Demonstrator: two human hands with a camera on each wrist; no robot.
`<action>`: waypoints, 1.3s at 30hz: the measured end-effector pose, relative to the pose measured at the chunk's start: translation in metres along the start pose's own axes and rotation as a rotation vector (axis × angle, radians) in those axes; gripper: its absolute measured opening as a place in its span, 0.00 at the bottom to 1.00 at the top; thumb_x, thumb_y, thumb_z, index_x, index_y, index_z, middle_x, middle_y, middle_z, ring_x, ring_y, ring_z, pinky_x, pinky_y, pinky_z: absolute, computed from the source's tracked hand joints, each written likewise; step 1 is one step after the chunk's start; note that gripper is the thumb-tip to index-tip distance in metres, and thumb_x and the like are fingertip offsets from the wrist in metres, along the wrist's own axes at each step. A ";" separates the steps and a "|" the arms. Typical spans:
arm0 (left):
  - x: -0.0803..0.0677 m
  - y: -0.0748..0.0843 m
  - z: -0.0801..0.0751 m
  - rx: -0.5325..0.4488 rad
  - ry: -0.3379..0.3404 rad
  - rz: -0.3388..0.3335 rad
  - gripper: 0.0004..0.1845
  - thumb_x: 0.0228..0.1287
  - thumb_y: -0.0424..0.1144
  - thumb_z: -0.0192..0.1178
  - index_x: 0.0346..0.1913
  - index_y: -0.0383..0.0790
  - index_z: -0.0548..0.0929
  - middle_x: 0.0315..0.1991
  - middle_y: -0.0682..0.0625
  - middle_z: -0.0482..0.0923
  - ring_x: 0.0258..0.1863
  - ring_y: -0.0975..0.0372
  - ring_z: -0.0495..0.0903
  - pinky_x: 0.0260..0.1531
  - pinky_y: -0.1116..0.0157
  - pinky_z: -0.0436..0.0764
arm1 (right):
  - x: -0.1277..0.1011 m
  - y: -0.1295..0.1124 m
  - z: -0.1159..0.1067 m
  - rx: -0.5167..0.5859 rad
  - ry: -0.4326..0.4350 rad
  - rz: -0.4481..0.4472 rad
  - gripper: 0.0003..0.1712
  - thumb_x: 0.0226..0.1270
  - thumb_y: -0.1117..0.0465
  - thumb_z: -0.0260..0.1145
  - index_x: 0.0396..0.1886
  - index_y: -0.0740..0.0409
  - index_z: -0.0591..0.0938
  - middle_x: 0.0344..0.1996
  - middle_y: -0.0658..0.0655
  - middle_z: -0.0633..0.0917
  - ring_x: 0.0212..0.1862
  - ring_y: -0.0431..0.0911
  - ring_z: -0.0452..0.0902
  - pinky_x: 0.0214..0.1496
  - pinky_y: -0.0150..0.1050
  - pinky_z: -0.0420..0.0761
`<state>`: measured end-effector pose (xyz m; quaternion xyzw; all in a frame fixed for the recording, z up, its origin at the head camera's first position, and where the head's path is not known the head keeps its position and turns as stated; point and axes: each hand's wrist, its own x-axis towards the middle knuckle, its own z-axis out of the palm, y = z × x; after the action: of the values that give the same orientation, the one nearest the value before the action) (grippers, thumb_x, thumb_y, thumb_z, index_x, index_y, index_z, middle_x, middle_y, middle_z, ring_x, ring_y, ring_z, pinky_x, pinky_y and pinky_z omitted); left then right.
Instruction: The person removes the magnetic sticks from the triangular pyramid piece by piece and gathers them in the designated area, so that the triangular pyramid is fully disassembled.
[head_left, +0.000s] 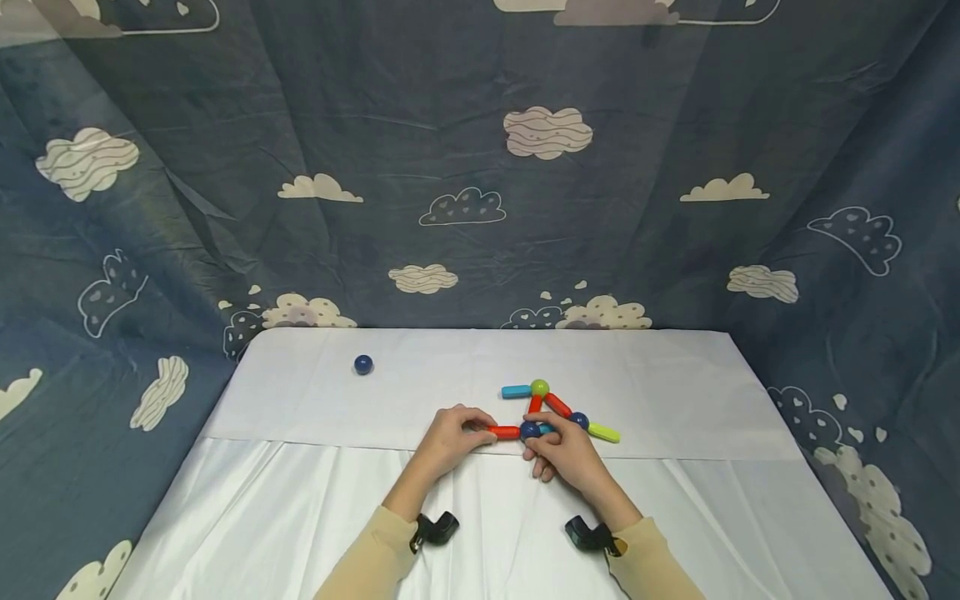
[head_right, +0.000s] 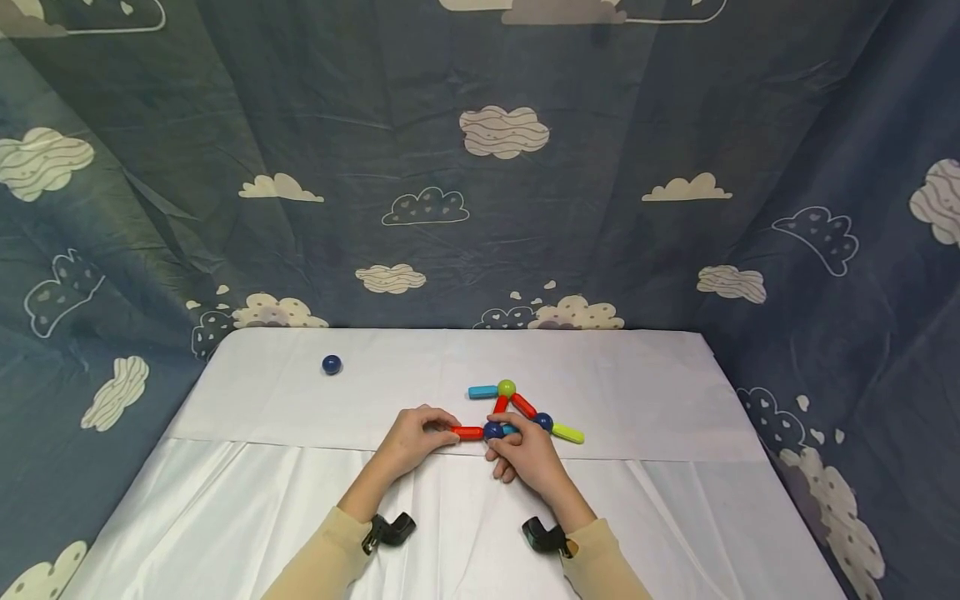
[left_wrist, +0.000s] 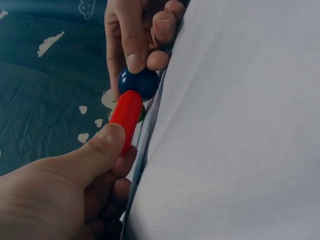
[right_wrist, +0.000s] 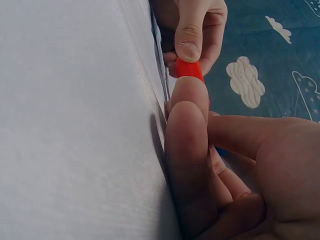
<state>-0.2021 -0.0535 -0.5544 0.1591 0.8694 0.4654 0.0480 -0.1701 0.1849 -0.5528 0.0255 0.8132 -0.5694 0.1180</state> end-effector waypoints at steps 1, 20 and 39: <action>0.000 0.000 0.000 0.001 -0.002 0.000 0.08 0.64 0.47 0.76 0.44 0.52 0.94 0.38 0.57 0.88 0.40 0.67 0.82 0.47 0.65 0.80 | 0.000 0.000 0.000 0.002 -0.001 0.002 0.25 0.73 0.65 0.70 0.68 0.52 0.80 0.28 0.55 0.92 0.19 0.46 0.84 0.23 0.37 0.84; 0.005 -0.011 -0.031 -0.135 0.154 -0.142 0.10 0.60 0.44 0.79 0.44 0.52 0.94 0.43 0.54 0.92 0.43 0.62 0.86 0.53 0.57 0.83 | -0.002 -0.002 0.000 0.031 0.028 0.017 0.27 0.73 0.66 0.70 0.70 0.51 0.79 0.27 0.55 0.91 0.20 0.46 0.84 0.25 0.36 0.86; 0.056 -0.057 -0.082 -0.112 0.389 -0.177 0.12 0.61 0.38 0.78 0.47 0.41 0.94 0.45 0.44 0.93 0.49 0.52 0.89 0.56 0.55 0.84 | -0.001 0.000 -0.003 0.047 -0.007 0.004 0.28 0.74 0.66 0.69 0.71 0.52 0.78 0.28 0.56 0.91 0.19 0.45 0.83 0.26 0.36 0.86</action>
<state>-0.2868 -0.1303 -0.5514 -0.0137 0.8457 0.5288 -0.0711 -0.1693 0.1875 -0.5511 0.0277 0.7992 -0.5881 0.1212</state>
